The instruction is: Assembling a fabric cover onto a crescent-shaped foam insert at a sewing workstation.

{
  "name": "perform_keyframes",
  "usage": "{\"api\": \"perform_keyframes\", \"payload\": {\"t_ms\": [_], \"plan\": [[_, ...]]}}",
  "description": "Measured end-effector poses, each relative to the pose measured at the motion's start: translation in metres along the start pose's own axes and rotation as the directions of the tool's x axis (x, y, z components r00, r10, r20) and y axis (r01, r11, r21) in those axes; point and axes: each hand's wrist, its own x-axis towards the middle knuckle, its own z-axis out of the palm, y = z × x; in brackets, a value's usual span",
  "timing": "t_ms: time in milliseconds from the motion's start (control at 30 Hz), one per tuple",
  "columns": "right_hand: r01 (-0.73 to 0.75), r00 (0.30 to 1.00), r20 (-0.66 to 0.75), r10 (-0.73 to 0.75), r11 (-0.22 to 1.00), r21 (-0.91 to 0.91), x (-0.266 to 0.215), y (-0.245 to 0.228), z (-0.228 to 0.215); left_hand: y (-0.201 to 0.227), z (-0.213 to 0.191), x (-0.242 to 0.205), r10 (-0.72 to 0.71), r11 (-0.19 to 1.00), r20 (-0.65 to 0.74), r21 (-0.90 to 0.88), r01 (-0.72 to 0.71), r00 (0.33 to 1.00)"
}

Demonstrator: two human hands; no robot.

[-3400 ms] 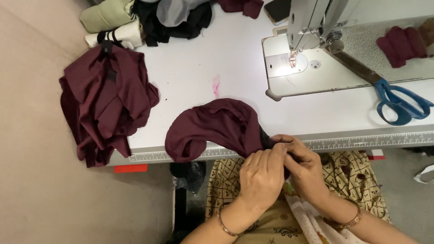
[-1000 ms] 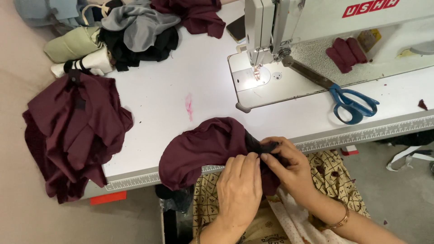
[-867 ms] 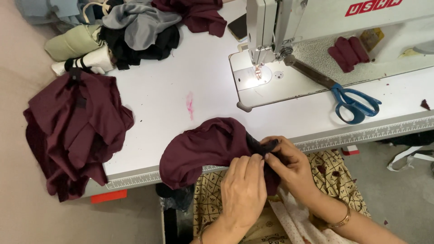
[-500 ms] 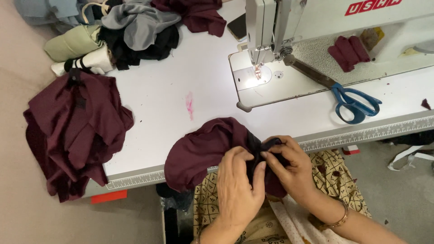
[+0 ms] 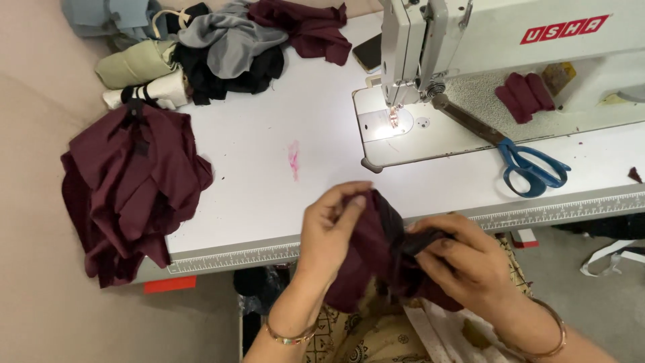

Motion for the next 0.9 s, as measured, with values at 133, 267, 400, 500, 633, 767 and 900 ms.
{"api": "perform_keyframes", "payload": {"t_ms": [133, 267, 400, 500, 633, 767, 900], "plan": [[-0.045, 0.997, -0.068, 0.046, 0.999, 0.010, -0.001, 0.001, -0.001, 0.007, -0.008, -0.048, 0.233, 0.973, -0.280, 0.059, -0.225, 0.931], [0.020, 1.000, -0.008, -0.020, 1.000, 0.001, -0.014, 0.009, 0.011, -0.027, -0.011, -0.107, 0.554, 0.776, -0.237, 0.494, -0.393, 0.798], [0.016, 0.984, 0.174, -0.031, 0.996, 0.085, -0.033, 0.019, 0.037, -0.056, -0.028, -0.129, -0.375, 0.854, -0.127, 0.339, 0.395, 0.918], [-0.076, 0.959, 0.280, 0.042, 0.991, 0.111, -0.047, 0.028, 0.054, -0.058, -0.033, -0.134, -0.488, 0.652, -0.173, 0.579, 0.489, 0.855], [-0.186, 0.948, 0.281, 0.151, 0.977, 0.105, -0.055, 0.028, 0.063, -0.066, -0.015, -0.131, -0.210, 0.847, -0.237, 0.441, 0.297, 0.949], [-0.245, 0.947, 0.232, 0.220, 0.966, 0.080, -0.063, 0.026, 0.064, -0.064, 0.015, -0.102, -0.205, 0.944, -0.102, 0.241, 0.225, 0.973], [-0.281, 0.949, 0.169, 0.266, 0.957, 0.069, -0.073, 0.031, 0.062, -0.071, 0.029, -0.088, -0.167, 0.960, -0.123, 0.207, 0.190, 0.978]]}}
